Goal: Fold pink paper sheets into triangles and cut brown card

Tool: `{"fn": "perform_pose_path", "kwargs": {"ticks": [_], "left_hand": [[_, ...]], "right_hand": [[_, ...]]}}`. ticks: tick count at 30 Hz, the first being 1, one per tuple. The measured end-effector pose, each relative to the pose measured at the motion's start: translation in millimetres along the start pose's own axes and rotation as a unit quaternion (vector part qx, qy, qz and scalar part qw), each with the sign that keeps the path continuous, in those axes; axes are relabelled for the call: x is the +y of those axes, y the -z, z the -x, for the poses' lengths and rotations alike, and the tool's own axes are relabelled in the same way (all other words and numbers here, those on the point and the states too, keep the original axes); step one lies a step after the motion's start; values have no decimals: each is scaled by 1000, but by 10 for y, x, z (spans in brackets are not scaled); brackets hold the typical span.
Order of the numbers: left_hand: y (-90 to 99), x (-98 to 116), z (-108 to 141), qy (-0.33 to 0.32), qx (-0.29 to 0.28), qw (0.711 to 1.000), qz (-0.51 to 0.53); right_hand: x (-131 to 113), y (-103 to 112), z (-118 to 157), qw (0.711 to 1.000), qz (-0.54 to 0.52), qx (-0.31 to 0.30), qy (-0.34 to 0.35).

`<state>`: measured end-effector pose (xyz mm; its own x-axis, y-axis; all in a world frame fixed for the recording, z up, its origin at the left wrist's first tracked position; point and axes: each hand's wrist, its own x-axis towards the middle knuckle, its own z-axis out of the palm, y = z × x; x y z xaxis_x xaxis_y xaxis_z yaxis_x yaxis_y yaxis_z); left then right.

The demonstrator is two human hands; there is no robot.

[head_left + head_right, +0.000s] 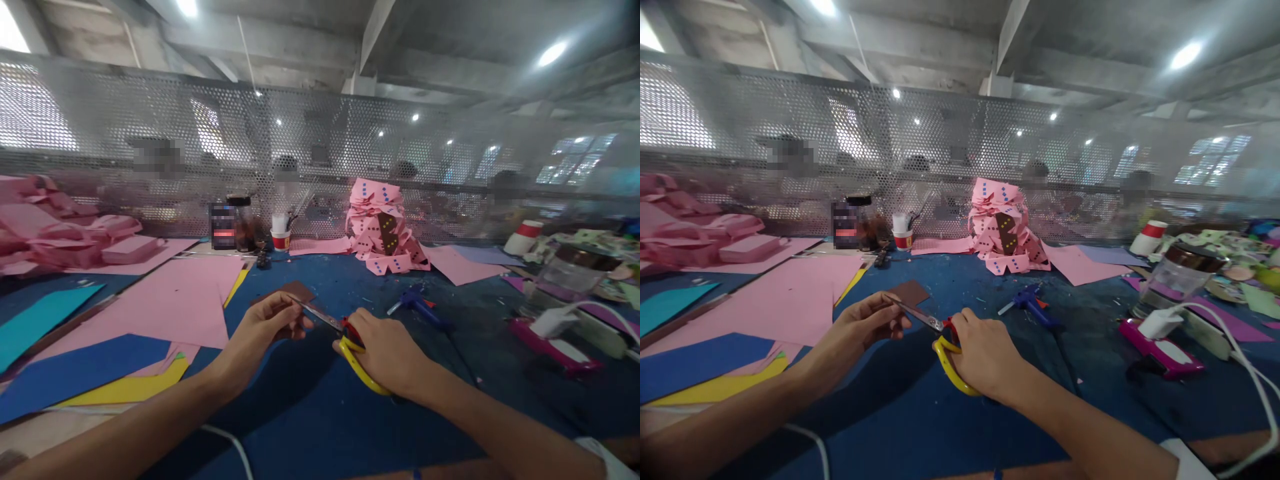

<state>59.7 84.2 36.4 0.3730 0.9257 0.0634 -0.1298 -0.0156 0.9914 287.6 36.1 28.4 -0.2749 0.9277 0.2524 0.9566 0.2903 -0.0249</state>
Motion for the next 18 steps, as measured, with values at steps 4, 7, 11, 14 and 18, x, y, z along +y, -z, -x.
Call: {"fn": "perform_pose_path", "kwargs": {"ticks": [4, 7, 11, 14, 18], "left_hand": [[13, -10, 4, -6, -7, 1000, -3], [12, -11, 3, -4, -11, 1000, -1], [10, -15, 6, -5, -8, 1000, -3], [15, -24, 8, -4, -9, 1000, 1], [13, -22, 1, 1, -7, 1000, 2]], "right_hand": [[-18, 28, 14, 1000, -18, -1, -9], [-34, 58, 18, 999, -32, -7, -14], [-52, 89, 18, 999, -41, -15, -14], [-55, 93, 20, 999, -41, -17, -14], [-50, 82, 21, 999, -37, -19, -15]]}}
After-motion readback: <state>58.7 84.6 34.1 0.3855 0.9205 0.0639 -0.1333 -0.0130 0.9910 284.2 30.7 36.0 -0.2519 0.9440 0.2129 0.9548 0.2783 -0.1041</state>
